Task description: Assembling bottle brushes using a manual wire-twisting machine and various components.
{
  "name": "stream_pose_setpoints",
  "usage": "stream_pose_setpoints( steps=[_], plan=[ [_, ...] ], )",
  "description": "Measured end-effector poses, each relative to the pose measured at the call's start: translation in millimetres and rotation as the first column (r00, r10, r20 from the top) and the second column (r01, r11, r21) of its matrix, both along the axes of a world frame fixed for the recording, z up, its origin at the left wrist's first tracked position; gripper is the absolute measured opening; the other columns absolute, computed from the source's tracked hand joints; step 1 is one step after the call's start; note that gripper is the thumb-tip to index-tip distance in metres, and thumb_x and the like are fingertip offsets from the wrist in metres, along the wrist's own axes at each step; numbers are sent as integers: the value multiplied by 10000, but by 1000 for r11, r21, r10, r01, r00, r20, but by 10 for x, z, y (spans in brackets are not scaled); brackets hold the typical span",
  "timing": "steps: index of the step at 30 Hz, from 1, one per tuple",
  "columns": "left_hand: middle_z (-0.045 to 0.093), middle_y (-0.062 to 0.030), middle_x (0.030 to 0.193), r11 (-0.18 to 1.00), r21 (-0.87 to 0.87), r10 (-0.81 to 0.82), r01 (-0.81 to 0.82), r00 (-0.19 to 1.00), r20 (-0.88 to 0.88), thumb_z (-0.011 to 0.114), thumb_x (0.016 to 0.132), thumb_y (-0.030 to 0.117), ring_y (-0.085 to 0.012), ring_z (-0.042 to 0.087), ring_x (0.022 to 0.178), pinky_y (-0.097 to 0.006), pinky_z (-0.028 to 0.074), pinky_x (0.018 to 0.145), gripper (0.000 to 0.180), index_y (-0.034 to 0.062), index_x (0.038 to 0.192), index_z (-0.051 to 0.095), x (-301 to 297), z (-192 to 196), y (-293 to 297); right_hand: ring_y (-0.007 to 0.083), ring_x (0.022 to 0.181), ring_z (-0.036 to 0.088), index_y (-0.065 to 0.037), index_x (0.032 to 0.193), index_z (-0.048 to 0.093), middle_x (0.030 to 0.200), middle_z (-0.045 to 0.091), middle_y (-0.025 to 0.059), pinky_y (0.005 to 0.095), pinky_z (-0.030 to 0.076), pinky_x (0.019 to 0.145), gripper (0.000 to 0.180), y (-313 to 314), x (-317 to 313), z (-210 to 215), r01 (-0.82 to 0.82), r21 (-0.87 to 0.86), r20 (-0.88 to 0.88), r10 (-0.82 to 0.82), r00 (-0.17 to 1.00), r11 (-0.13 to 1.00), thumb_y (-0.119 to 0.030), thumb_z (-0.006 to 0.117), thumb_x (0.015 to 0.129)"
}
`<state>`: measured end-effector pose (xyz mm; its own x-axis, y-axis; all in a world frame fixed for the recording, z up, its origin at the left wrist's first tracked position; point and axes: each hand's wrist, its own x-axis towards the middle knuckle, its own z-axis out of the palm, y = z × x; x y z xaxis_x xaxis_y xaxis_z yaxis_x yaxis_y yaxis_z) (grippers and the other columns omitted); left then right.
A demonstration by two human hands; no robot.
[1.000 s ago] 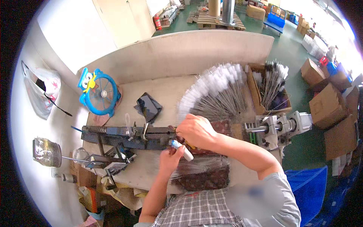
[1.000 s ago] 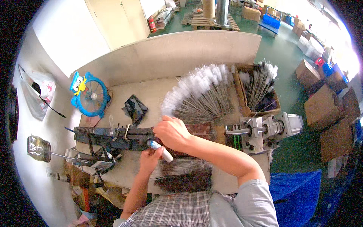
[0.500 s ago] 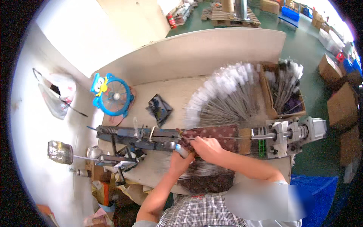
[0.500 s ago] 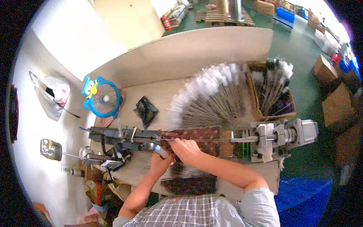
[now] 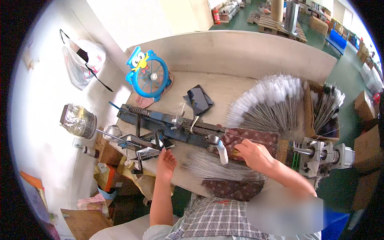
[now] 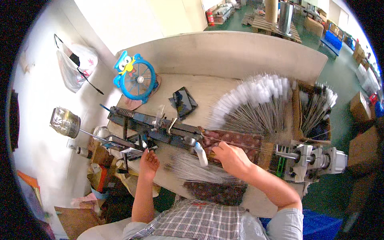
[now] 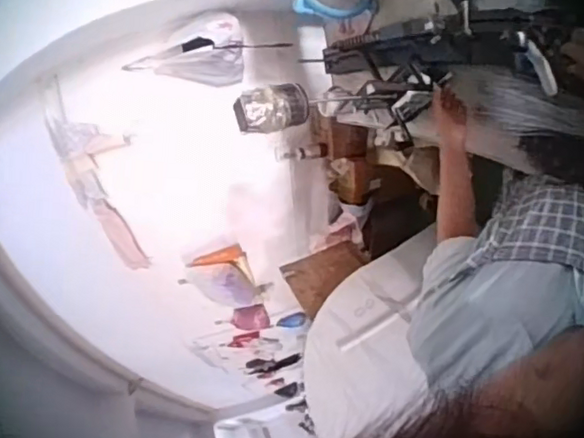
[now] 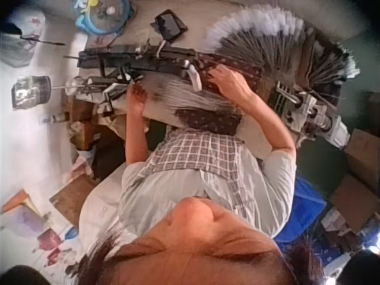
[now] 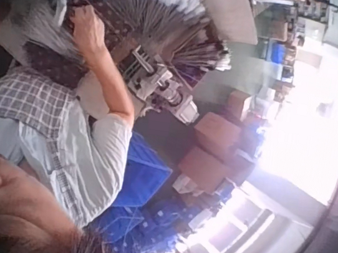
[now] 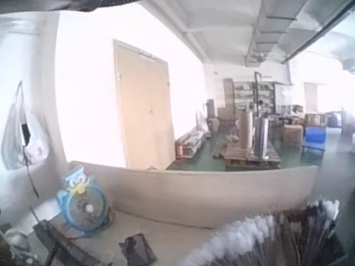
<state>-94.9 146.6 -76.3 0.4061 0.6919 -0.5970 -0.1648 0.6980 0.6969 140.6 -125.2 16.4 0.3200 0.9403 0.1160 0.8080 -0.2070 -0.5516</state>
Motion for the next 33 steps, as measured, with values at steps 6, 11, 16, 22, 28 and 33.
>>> stream_pose_setpoints(
  steps=[6,11,16,22,28,33],
  plan=[
    [533,51,652,992,-46,125,-121,986,114,622,841,285,-106,520,609,-277,440,597,169,119,812,600,68,-89,-32,321,850,582,-21,1046,572,949,546,123,385,492,730,363,-75,-43,172,-9,57,1,9,1000,998,69,580,695],
    [514,-11,626,992,89,68,-85,981,182,582,843,155,-120,501,597,-267,407,545,108,85,761,576,313,-29,-464,310,837,581,-14,945,603,914,572,121,384,488,729,216,-142,111,404,106,169,48,-116,992,980,6,579,732],
    [583,-38,705,859,303,-463,412,879,118,572,870,160,-115,511,593,-256,399,548,148,20,825,594,999,570,-1572,290,844,602,-40,926,641,840,641,114,365,490,723,183,-173,341,278,267,174,-91,-254,963,948,-146,617,779],
    [602,-29,748,796,363,-578,484,786,219,547,910,181,-65,500,583,-197,383,530,166,26,901,607,1568,470,-1838,230,720,608,-11,952,643,807,636,118,313,479,660,206,-428,393,241,329,146,-274,-281,920,933,-117,638,774],
    [602,-49,797,797,380,-563,469,806,186,545,908,166,-90,525,610,-226,429,547,145,30,895,592,1698,476,-1934,237,731,592,-40,909,660,799,633,84,321,478,659,186,-595,458,145,145,302,-258,-65,964,942,-107,666,736],
    [597,-33,768,876,330,-407,353,906,112,572,894,186,-89,517,585,-232,423,511,140,47,895,591,1582,512,-1748,243,778,581,-80,844,653,770,608,51,362,471,694,150,-502,448,172,66,383,57,-94,994,921,-145,670,711]
  ],
)
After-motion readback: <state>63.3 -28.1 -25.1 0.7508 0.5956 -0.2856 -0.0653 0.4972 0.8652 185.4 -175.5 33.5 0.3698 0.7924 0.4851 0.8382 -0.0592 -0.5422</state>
